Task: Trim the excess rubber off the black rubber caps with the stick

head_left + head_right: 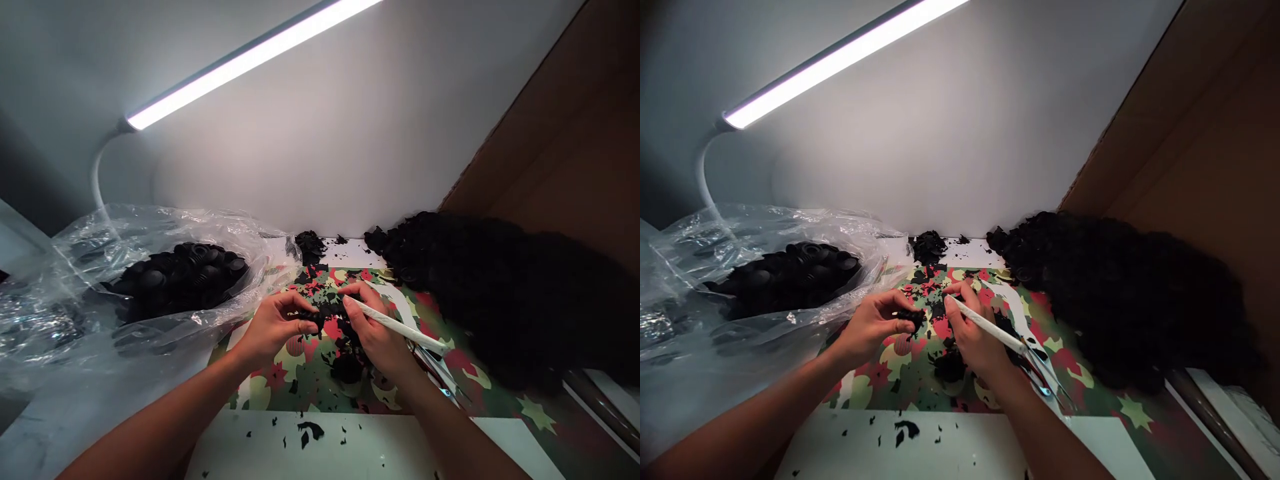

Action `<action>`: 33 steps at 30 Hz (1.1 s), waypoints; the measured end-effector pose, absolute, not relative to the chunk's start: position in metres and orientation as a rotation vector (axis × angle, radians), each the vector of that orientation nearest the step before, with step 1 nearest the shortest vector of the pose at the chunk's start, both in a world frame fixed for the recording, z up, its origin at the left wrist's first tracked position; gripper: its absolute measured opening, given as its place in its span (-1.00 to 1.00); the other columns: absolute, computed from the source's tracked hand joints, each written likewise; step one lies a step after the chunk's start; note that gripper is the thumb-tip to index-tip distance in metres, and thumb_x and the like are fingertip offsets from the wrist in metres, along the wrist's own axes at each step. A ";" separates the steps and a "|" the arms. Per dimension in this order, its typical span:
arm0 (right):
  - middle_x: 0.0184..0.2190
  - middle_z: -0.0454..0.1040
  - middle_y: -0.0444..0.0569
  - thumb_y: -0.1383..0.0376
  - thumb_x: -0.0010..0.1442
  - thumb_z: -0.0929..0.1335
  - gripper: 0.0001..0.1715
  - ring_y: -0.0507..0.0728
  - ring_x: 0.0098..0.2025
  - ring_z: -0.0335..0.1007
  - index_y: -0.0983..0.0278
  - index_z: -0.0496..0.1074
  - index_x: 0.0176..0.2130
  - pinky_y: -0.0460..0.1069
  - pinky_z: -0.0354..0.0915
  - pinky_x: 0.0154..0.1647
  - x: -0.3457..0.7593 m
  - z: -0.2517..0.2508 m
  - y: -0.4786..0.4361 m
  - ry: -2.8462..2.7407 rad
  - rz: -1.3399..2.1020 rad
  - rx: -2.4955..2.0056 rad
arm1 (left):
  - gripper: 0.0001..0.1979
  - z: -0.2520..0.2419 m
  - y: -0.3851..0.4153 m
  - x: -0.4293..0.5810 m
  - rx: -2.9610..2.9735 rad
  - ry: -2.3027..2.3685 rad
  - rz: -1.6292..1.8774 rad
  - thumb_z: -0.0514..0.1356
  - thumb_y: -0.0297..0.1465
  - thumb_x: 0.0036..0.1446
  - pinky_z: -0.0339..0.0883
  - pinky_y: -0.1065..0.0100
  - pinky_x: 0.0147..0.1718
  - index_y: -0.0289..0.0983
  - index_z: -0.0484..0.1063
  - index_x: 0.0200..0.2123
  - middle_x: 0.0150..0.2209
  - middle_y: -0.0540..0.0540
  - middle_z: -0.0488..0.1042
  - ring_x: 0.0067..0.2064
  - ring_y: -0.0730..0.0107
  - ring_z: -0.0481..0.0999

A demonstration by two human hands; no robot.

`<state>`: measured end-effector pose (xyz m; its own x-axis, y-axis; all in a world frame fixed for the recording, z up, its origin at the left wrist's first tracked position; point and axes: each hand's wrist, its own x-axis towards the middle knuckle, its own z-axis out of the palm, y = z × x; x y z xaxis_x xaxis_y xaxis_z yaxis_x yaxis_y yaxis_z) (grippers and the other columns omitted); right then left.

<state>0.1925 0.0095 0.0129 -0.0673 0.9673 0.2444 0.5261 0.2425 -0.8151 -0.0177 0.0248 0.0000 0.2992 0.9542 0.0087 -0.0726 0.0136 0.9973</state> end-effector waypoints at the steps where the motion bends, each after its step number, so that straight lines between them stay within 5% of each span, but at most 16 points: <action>1: -0.62 0.19 -0.26 0.10 0.44 0.17 -0.70 0.08 -0.57 0.19 0.18 0.38 -0.14 -0.03 0.10 -0.50 0.192 0.011 0.010 -1.720 0.725 -1.375 | -0.75 -0.001 0.025 -0.018 1.285 0.928 1.018 0.52 -0.38 -0.14 0.37 0.38 -0.31 -0.29 0.61 -0.35 -0.39 -0.03 0.53 -0.33 0.38 0.49; 5: -0.53 0.41 -0.19 0.08 0.47 0.14 -0.59 0.06 -0.54 0.33 0.20 0.43 -0.02 -0.05 0.21 -0.47 0.192 0.002 0.012 -1.733 0.823 -1.296 | -0.73 -0.001 0.026 -0.020 1.290 0.891 1.023 0.52 -0.37 -0.12 0.38 0.37 -0.27 -0.27 0.63 -0.29 -0.32 -0.07 0.55 -0.25 0.32 0.51; 12: -0.48 0.42 -0.09 -0.06 0.47 0.09 -0.36 0.11 -0.46 0.37 0.21 0.57 -0.03 0.00 0.30 -0.41 0.193 0.005 0.011 -1.726 0.735 -1.186 | -0.69 -0.001 0.026 -0.020 1.294 0.891 1.046 0.54 -0.37 -0.14 0.38 0.35 -0.22 -0.27 0.63 -0.28 -0.29 -0.08 0.56 -0.20 0.29 0.51; 18: -0.27 0.59 -0.03 0.06 0.41 0.28 -0.66 0.15 -0.31 0.54 0.17 0.49 0.01 0.04 0.42 -0.27 0.187 0.011 0.004 -1.512 0.793 -1.151 | -0.62 -0.004 0.025 -0.018 0.972 0.662 1.026 0.49 -0.25 -0.02 0.40 0.36 -0.21 -0.23 0.58 -0.13 -0.21 -0.09 0.57 -0.20 0.32 0.54; 22: -0.25 0.64 -0.01 0.12 0.33 0.38 -0.81 0.17 -0.28 0.58 0.17 0.43 -0.17 0.02 0.46 -0.29 0.183 0.009 -0.002 -1.347 0.838 -1.076 | -0.64 -0.005 0.024 -0.016 0.845 0.614 1.005 0.47 -0.26 0.03 0.41 0.34 -0.13 -0.24 0.58 -0.11 -0.15 -0.14 0.58 -0.12 0.30 0.56; 33: -0.05 0.60 0.02 0.23 0.33 0.36 -0.77 0.24 0.01 0.52 0.18 0.38 -0.39 0.13 0.37 0.04 0.177 0.012 -0.007 -1.602 0.679 -1.069 | -0.65 -0.003 0.022 -0.011 0.688 0.634 1.003 0.51 -0.40 -0.05 0.42 0.32 -0.02 -0.25 0.59 -0.15 -0.07 -0.14 0.59 -0.08 0.29 0.58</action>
<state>0.1773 -0.0075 0.0123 -0.0554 0.8934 0.4459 0.3003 0.4408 -0.8459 -0.0114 0.0216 -0.0030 0.3998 0.9028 -0.1586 -0.5309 0.3691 0.7628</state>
